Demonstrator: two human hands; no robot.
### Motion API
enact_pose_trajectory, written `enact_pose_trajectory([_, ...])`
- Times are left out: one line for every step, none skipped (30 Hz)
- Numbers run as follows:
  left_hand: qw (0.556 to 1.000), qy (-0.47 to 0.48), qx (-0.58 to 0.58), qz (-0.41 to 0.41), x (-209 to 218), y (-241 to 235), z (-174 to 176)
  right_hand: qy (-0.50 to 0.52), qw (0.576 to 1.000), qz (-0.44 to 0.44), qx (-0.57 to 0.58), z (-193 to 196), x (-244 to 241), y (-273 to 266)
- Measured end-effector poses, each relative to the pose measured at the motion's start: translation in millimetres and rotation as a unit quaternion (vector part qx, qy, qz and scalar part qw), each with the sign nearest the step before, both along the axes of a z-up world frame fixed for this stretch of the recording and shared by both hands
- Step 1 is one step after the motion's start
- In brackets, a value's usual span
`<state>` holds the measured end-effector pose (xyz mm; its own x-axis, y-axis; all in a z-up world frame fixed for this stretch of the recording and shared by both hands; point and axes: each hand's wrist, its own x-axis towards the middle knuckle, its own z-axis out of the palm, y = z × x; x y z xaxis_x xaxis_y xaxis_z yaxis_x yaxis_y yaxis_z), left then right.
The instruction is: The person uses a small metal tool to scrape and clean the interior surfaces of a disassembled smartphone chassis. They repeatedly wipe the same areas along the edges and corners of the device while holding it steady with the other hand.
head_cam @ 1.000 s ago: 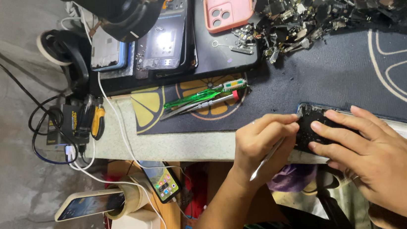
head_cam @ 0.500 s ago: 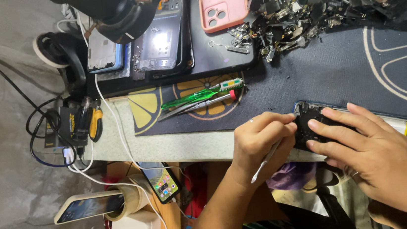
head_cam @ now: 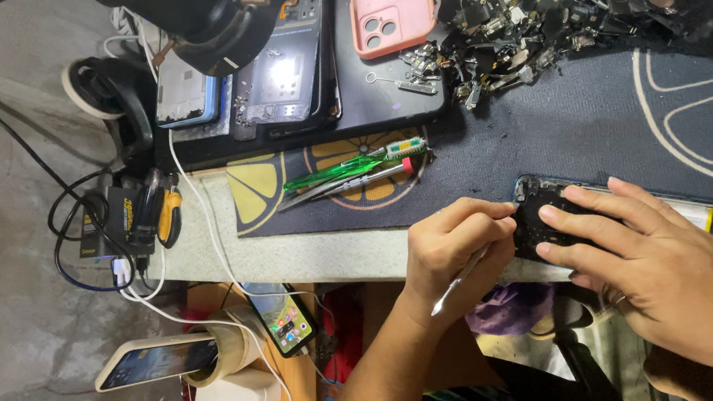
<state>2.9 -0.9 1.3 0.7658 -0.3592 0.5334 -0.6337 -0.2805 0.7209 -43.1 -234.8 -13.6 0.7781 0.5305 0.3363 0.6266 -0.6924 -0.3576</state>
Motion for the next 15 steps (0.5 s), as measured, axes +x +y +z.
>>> enact_pose_trajectory([1.000, 0.001, -0.003, 0.002, 0.4, -1.0, -0.2, 0.002, 1.000, 0.003, 0.002, -0.1, 0.4, -0.6])
enact_pose_trajectory([1.000, 0.003, -0.006, 0.004, 0.4, -1.7, -0.4, 0.005, 1.000, 0.007, 0.005, -0.6, 0.6, -1.2])
enact_pose_trajectory([1.000, 0.004, -0.009, 0.007, 0.5, -2.2, -0.7, 0.007, 1.000, 0.010, 0.008, -1.2, 1.1, -1.9])
enact_pose_trajectory([1.000, 0.008, -0.012, 0.012, 0.9, -2.6, -0.8, 0.009, 1.000, 0.011, 0.009, -1.8, 1.7, -2.2])
enact_pose_trajectory([1.000, 0.012, -0.014, 0.017, 1.1, -3.7, -1.0, 0.010, 1.000, 0.012, 0.010, -2.4, 2.2, -2.6])
enact_pose_trajectory([0.999, 0.016, -0.018, 0.021, 1.5, -5.3, -1.2, 0.011, 1.000, 0.013, 0.011, -2.6, 2.5, -3.5])
enact_pose_trajectory([0.999, 0.025, -0.020, 0.021, 1.6, -6.5, -1.2, 0.011, 1.000, 0.015, 0.009, -2.6, 2.4, -4.1])
enact_pose_trajectory([0.999, 0.034, -0.022, 0.021, 2.1, -7.2, -1.0, 0.010, 1.000, 0.017, 0.008, -2.4, 3.0, -4.1])
enact_pose_trajectory([0.999, 0.042, -0.024, 0.021, 2.4, -7.1, -0.7, 0.009, 1.000, 0.019, 0.006, -1.9, 3.0, -3.5])
enact_pose_trajectory([0.999, 0.032, -0.023, 0.017, 1.7, -6.2, -0.4, 0.011, 1.000, 0.016, 0.005, -1.4, 3.0, -2.5])
enact_pose_trajectory([0.999, 0.021, -0.022, 0.014, 1.2, -4.9, 0.0, 0.014, 1.000, 0.013, 0.004, -0.9, 2.8, -1.4])
enact_pose_trajectory([1.000, 0.010, -0.021, 0.009, 1.3, -4.1, 0.1, 0.016, 1.000, 0.007, 0.003, -0.4, 2.6, -0.7])
enact_pose_trajectory([1.000, 0.004, -0.018, 0.008, 1.4, -3.3, 0.1, 0.013, 1.000, 0.007, 0.004, -0.2, 3.2, -0.5])
enact_pose_trajectory([1.000, 0.000, -0.014, 0.004, 0.3, -2.2, 0.2, 0.013, 1.000, 0.003, 0.005, -0.1, 1.9, -0.3])
enact_pose_trajectory([1.000, -0.004, -0.011, 0.001, -0.6, -1.3, 0.3, 0.013, 1.000, 0.000, 0.006, -0.2, 0.6, -0.3])
